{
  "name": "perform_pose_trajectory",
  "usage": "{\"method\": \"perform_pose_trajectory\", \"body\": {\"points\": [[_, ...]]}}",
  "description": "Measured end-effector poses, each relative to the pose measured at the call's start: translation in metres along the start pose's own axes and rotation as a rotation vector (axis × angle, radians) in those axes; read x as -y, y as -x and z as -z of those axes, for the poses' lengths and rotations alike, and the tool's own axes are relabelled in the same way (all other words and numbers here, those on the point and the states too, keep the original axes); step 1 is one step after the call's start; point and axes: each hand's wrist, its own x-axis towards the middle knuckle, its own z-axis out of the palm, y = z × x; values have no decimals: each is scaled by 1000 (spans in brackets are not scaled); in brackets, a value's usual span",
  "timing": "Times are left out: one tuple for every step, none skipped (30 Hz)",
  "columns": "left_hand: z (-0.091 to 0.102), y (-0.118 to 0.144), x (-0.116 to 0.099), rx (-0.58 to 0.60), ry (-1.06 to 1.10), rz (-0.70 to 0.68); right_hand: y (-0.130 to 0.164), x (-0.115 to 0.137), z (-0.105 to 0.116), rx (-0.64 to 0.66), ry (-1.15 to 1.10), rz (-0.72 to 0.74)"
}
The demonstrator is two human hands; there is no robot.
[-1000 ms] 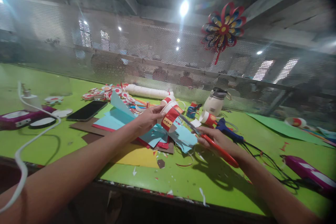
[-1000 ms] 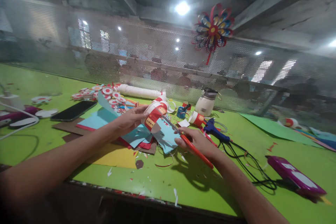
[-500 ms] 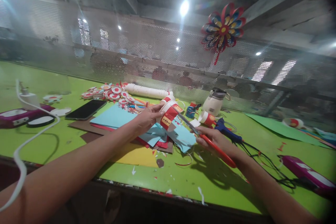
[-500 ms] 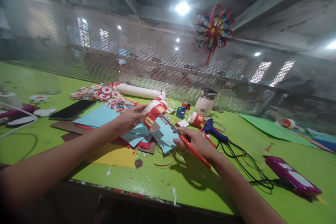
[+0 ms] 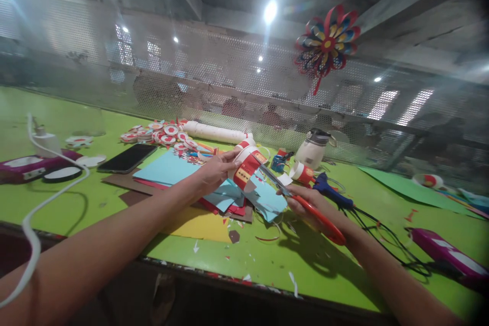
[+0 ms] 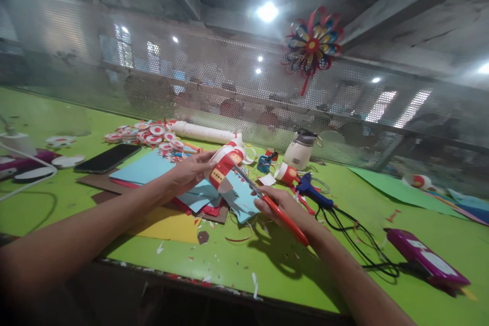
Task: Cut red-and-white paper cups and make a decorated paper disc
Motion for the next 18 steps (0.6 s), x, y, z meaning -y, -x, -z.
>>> {"method": "perform_pose_trajectory", "body": {"points": [[0,0,0,-2,-2,5,0,0,0,5,-8,0],[-1,0,-1,-6,-3,8,0,0,0,7,-17,1],[-1,0,-1,-10,-3,9,0,-1,-1,5,-24,-3],[-1,0,-1,-13,-2,10,1,-1,-1,2,-32,-9],[-1,0,-1,-18,-1,10,1,-1,-2,-4,-44,-17],[-1,-1,-1,-22,0,13,1,0,-2,-11,-58,-25],[-1,-1,-1,-27,0,17,1,0,-3,-17,-74,-32],[-1,-1,-1,-34,-1,21,1,0,-4,-20,-89,-39],[0,-1,-1,-40,-3,23,1,0,-4,-22,-100,-46],[0,-2,0,-42,-3,24,1,0,-5,-23,-109,-52],[0,-2,0,-39,0,22,1,-1,-5,-24,-117,-59],[0,-2,0,-32,5,17,1,-1,-6,-23,-126,-65],[0,-2,0,-22,11,10,1,-2,-6,-24,-135,-70],[0,-2,0,-10,18,3,1,-3,-7,-28,-147,-70],[-1,-2,0,-1,24,-6,1,-4,-8,-33,-160,-67],[-1,-1,0,3,28,-14,1,-4,-9,-38,-169,-66],[-1,-1,0,4,30,-18,1,-5,-10,-42,-174,-66],[-1,-1,1,1,30,-19,1,-6,-11,-48,-180,-66]]}}
